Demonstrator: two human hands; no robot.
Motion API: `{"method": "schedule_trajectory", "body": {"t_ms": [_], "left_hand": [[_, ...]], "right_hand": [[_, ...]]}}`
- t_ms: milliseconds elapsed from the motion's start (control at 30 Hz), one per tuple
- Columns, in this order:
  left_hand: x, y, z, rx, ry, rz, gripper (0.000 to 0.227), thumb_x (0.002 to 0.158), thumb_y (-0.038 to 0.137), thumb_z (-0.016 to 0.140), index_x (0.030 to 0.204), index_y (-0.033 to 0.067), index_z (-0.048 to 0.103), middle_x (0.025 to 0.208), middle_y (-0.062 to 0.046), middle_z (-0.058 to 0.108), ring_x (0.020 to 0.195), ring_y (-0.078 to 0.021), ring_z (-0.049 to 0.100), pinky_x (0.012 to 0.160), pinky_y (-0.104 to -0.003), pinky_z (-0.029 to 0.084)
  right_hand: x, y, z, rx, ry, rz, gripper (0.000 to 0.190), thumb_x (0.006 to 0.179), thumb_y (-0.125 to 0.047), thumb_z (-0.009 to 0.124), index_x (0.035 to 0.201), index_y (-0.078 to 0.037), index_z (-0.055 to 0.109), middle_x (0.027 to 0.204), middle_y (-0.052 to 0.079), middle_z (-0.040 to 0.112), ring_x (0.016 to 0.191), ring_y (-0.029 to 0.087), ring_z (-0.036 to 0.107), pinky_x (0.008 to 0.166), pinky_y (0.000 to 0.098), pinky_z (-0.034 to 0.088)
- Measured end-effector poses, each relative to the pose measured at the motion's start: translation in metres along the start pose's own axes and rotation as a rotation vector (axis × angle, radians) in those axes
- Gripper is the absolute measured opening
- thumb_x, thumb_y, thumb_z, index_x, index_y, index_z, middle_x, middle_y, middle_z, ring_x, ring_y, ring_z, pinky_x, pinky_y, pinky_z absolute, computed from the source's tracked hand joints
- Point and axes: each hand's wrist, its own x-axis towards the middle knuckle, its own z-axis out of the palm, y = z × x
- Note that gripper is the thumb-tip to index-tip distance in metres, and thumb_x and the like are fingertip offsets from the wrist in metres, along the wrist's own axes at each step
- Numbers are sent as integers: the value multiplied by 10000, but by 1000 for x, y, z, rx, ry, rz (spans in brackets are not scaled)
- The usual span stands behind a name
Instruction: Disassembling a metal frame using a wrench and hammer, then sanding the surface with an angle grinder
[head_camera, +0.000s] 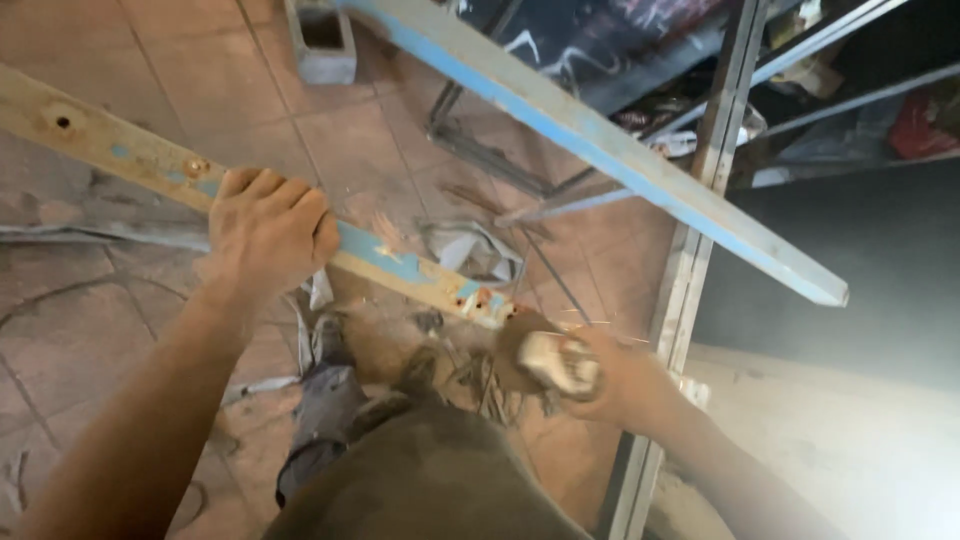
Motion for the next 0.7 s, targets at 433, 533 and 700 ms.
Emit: {"method": "schedule_trajectory", "body": {"t_ms": [433, 533, 700], "left_hand": [[-1, 9, 16, 112, 72, -218, 324, 939, 279, 640, 646, 138, 639, 666, -52, 633, 667, -249, 619, 811, -371, 482], [-5, 13, -4, 106, -142, -187, 302, 987, 304, 694, 741, 129, 696, 774, -46, 703, 805, -220, 689, 906, -358, 489], [71, 18, -52, 62, -1373, -316, 615, 1025, 626, 258, 1346, 239, 612, 1414, -4, 630, 1348, -228, 554, 1248, -462, 280]], "right_hand": [[29, -58, -26, 157, 78, 99, 919, 569, -658, 839, 1379, -368, 516, 1191, 60, 761, 1154, 296, 717, 998, 453, 561], [-6, -27, -3, 245, 21, 214, 893, 598, -640, 855, 1382, -392, 506, 1189, 78, 762, 1149, 319, 718, 990, 460, 565], [-58, 22, 32, 1092, 270, 607, 789, 612, -35, 854, 1343, -145, 575, 1167, 92, 737, 974, 199, 700, 822, 304, 525]]}}
